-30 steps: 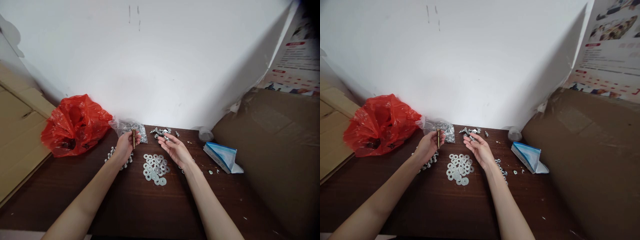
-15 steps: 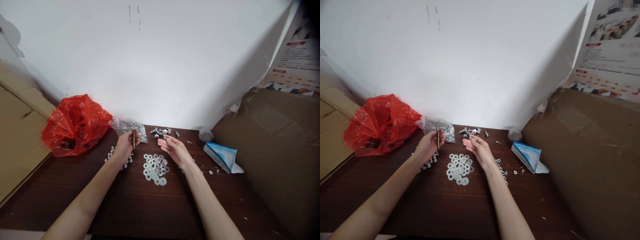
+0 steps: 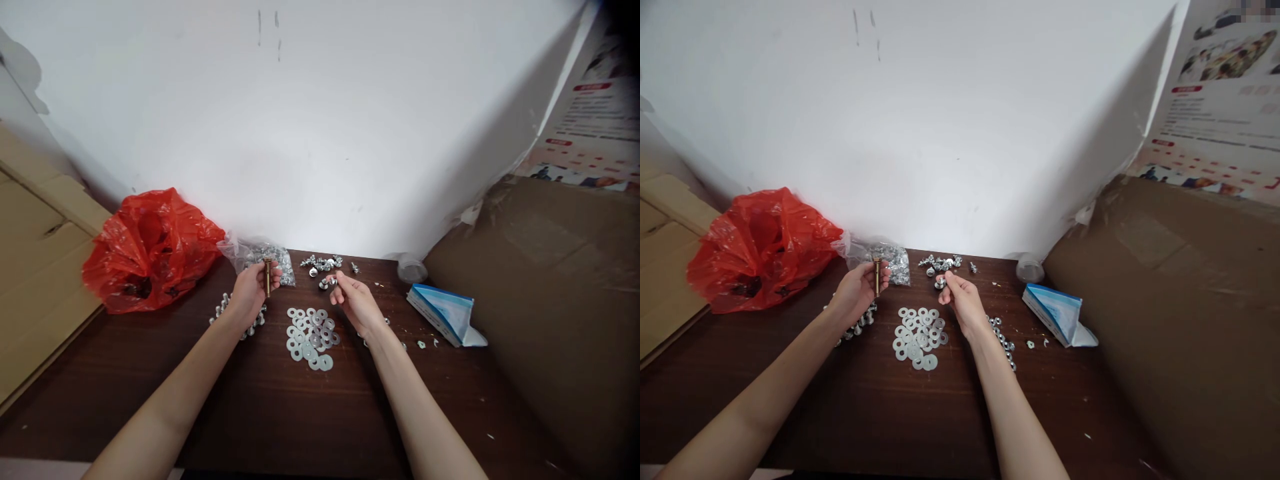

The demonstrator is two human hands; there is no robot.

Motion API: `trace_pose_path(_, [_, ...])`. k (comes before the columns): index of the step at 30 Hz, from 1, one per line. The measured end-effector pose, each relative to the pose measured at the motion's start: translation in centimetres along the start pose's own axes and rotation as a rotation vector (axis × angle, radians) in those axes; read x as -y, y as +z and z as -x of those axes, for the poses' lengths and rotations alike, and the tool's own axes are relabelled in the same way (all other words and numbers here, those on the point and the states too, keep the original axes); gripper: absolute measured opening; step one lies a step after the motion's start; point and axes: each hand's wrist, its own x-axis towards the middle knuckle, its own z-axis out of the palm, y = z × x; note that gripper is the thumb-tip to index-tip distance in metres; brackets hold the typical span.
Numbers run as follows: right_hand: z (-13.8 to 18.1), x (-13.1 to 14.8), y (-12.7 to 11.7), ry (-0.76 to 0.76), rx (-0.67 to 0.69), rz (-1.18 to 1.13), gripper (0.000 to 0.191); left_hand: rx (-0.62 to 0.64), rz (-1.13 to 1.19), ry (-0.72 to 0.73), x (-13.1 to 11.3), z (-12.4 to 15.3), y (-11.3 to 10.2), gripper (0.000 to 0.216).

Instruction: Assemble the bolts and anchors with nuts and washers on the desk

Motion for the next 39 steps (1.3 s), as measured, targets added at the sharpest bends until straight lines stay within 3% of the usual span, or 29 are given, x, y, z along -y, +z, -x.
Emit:
trace_pose_path(7, [-0.1, -1.0, -0.4, -0.223, -0.103, 0.923, 0.038, 0.014, -0.018, 0.008, 0.1, 0.1, -0.1, 0.023])
trace_pose_path(11, [-0.1, -1.3, -0.5, -0.217, -0.07, 1.11, 0.023, 0.022, -0.021, 0.018, 0.1, 0.1, -0.1, 0.021])
trace_pose_path(15, [-0.3, -1.7, -0.8, -0.277, -0.065, 1.121, 0.011, 0.024, -0.023, 0.021, 0.1, 0.1, -0.1, 0.02])
trace_pose_path(21, [-0.2, -1.8, -1.0, -0.34, -0.072, 1.104, 0.013, 0.027, -0.04, 0.031, 0.2, 0.1, -0.1, 0.018])
trace_pose_path(25, [0.2, -1.0, -0.4, -0.438, -0.116, 0.973, 0.012, 0.073, -0.109, 0.092, 0.5, 0.2, -0.1, 0.014])
trace_pose_path(29, [0.7, -0.3, 0.7, -0.448, -0.067, 0.7, 0.022, 0.165, -0.361, 0.279, 1.2, 0.5, -0.2, 0.016])
trace_pose_path(35, [0.9, -0.8, 1.8, -0.307, 0.068, 0.38, 0.031, 0.338, -0.862, 0.737, 2.2, 0.9, -0.7, 0.019])
trace_pose_path(39, [0.8, -1.4, 2.1, -0.254, 0.138, 0.322, 0.028, 0.431, -1.041, 0.853, 2.7, 1.0, -0.9, 0.024])
